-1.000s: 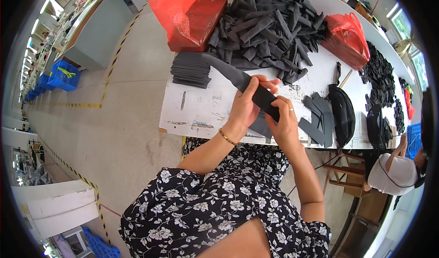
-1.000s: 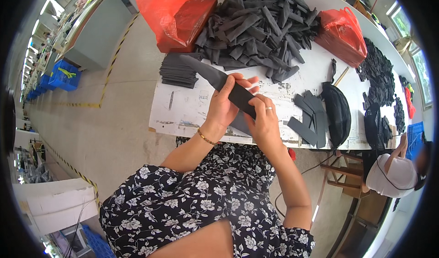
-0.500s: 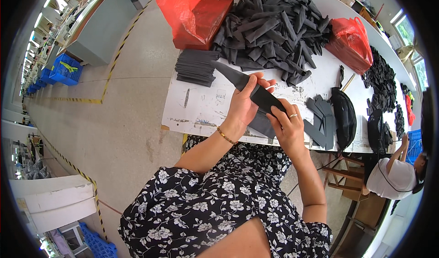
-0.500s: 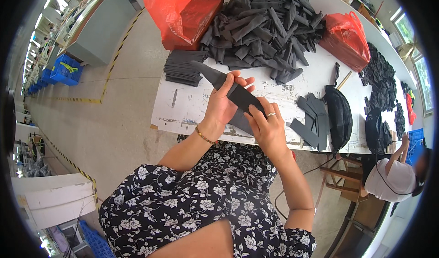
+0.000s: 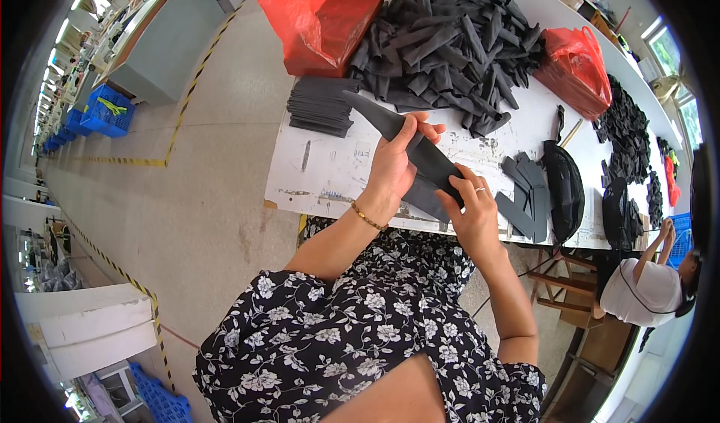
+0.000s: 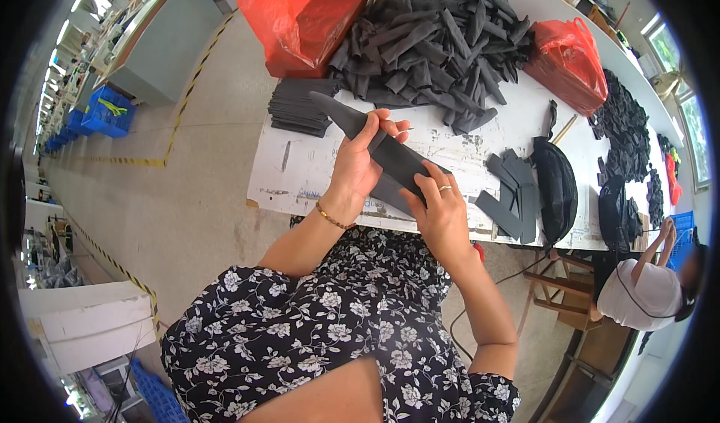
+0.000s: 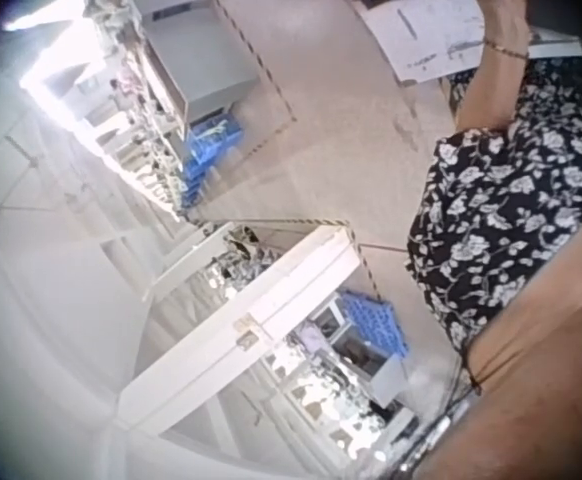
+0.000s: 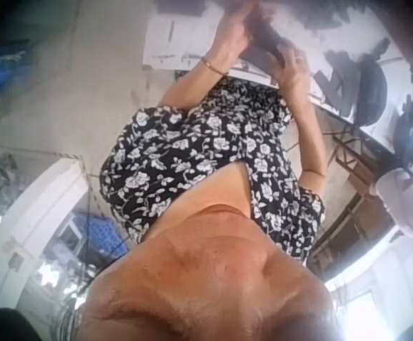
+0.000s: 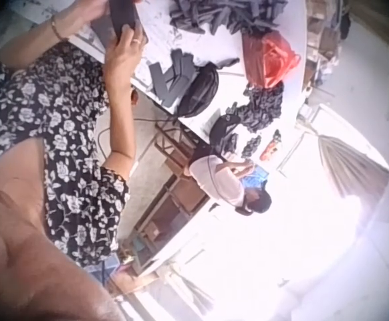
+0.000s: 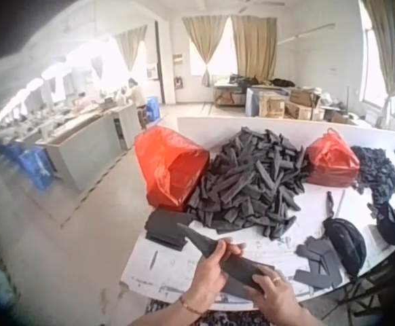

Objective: The person is manually folding and stacking small grey foam or fabric components at an assembly workbench.

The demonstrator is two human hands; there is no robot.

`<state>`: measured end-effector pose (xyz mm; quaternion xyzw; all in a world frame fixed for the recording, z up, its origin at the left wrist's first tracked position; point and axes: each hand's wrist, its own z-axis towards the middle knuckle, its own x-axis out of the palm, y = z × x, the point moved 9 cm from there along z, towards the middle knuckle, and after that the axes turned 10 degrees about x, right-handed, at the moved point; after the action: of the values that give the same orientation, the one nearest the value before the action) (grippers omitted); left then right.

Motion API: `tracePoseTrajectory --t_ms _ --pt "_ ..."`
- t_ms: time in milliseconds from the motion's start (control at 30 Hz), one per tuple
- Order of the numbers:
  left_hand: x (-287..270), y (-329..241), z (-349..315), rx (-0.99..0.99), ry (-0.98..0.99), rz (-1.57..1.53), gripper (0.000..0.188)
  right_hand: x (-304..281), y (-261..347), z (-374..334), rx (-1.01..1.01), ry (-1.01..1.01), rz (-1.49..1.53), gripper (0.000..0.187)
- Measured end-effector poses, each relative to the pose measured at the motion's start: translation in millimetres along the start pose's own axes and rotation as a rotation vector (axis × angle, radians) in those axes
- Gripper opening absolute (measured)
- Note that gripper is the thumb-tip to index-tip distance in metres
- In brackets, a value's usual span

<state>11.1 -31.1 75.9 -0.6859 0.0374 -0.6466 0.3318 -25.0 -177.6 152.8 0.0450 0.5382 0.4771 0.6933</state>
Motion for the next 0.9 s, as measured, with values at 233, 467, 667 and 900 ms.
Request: tracePoseTrajectory --t_ms 233,467,667,900 --pt "6 8 -6 -0.01 -0.037 -0.058 0.023 -3 6 -1 -0.109 -0.101 -0.046 0.015" --pt "-7 21 -11 -0.017 -0.052 -0.174 0.026 3 22 6 -0.199 -0.169 -0.08 0.016" --pt "-1 43 -20 -0.157 -0.037 -0.29 0.026 32 21 25 -0.131 -0.048 -0.101 0.023" --pt "-2 29 -19 -0.106 -0.028 -0.166 0.026 23 9 15 -0.145 0.03 -0.02 0.017"
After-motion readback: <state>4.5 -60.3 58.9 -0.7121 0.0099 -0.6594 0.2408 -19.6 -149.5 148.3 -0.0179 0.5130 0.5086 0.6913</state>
